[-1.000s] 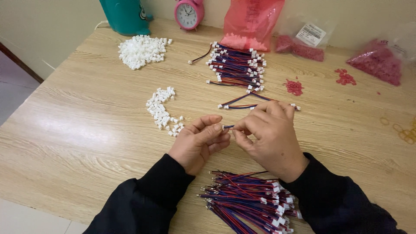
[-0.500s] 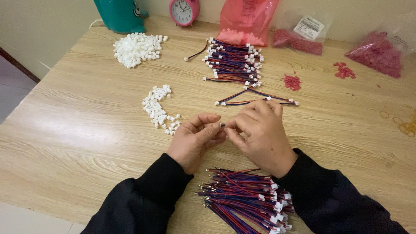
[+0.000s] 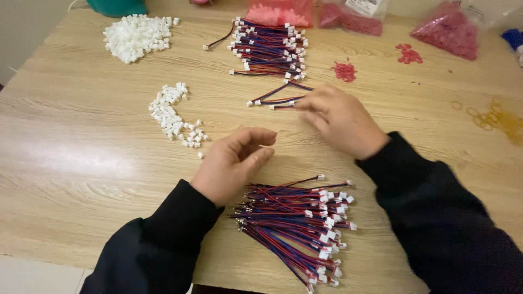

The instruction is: Assembling electronic wire connectors by inserting wire terminals into plastic housings.

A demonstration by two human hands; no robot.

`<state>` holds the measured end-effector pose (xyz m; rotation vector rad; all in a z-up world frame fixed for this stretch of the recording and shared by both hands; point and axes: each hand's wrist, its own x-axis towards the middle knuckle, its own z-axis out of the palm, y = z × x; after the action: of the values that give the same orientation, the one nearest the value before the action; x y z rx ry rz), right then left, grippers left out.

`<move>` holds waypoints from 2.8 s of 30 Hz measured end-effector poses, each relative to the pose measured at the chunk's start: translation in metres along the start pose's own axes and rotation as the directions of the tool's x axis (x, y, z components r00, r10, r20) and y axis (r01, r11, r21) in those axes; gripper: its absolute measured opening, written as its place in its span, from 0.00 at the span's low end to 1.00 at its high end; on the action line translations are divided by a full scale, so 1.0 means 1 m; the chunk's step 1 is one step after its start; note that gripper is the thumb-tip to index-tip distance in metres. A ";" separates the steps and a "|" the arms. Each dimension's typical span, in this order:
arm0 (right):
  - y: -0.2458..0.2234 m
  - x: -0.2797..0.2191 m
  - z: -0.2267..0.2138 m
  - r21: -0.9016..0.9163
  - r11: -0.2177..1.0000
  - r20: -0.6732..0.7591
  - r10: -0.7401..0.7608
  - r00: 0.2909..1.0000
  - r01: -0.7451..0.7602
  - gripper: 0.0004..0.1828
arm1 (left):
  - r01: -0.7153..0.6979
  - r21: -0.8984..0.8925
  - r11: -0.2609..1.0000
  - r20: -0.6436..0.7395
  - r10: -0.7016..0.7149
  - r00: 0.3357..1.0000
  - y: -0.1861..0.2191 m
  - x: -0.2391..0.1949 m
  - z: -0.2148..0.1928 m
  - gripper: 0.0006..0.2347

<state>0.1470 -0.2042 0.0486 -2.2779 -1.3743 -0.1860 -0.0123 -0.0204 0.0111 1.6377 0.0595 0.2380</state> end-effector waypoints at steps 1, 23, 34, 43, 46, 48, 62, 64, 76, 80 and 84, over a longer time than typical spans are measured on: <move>-0.016 -0.009 -0.013 -0.003 1.000 0.002 -0.002 1.000 0.002 0.09 | -0.001 -0.003 1.000 -0.002 0.001 1.000 -0.002 -0.002 0.002 0.12; -0.072 -0.027 -0.060 0.038 0.989 -0.120 -0.140 0.983 0.145 0.10 | -0.345 0.687 0.639 0.137 0.353 0.926 0.072 0.003 -0.012 0.17; -0.089 -0.022 -0.061 -0.067 0.871 -0.220 -0.488 0.845 0.486 0.13 | 0.012 0.110 0.994 0.117 -0.025 0.993 0.065 0.008 0.003 0.06; -0.050 -0.032 -0.060 -0.025 0.980 -0.182 -0.198 0.963 0.197 0.17 | 0.197 0.222 0.955 -0.119 -0.175 0.977 0.046 0.004 -0.034 0.07; -0.040 -0.027 -0.050 -0.128 0.964 -0.059 -0.242 0.968 0.233 0.23 | 0.156 0.352 0.923 -0.108 -0.126 0.986 0.034 0.006 -0.034 0.07; -0.045 -0.017 -0.054 -0.240 0.921 -0.053 -0.329 0.943 0.307 0.30 | 0.019 0.402 0.916 -0.110 0.028 0.994 0.030 0.008 -0.032 0.08; -0.071 0.024 -0.011 0.287 0.923 0.265 0.181 0.947 -0.257 0.09 | 0.038 0.034 0.999 -0.150 -0.032 0.988 0.003 0.019 -0.026 0.11; -0.067 0.023 -0.010 0.339 0.888 0.258 0.230 0.938 -0.311 0.09 | 0.037 -0.136 0.990 -0.169 -0.060 0.984 -0.005 0.021 -0.029 0.14; -0.077 0.022 -0.012 0.320 0.906 0.220 0.213 0.952 -0.277 0.09 | 0.090 -0.181 0.979 -0.136 -0.116 0.984 -0.009 0.019 -0.023 0.10; -0.078 0.023 -0.012 0.361 0.891 0.216 0.208 0.954 -0.276 0.10 | 0.078 -0.193 0.978 -0.150 -0.108 0.983 -0.011 0.020 -0.021 0.08; -0.078 0.021 -0.010 0.436 0.846 0.199 0.241 0.950 -0.306 0.12 | 0.056 -0.225 0.973 -0.154 -0.093 0.984 -0.016 0.020 -0.018 0.07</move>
<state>0.0908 -0.1620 0.0897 -2.0662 -0.9974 0.3661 0.0058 0.0024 -0.0016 1.3903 0.2130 0.3102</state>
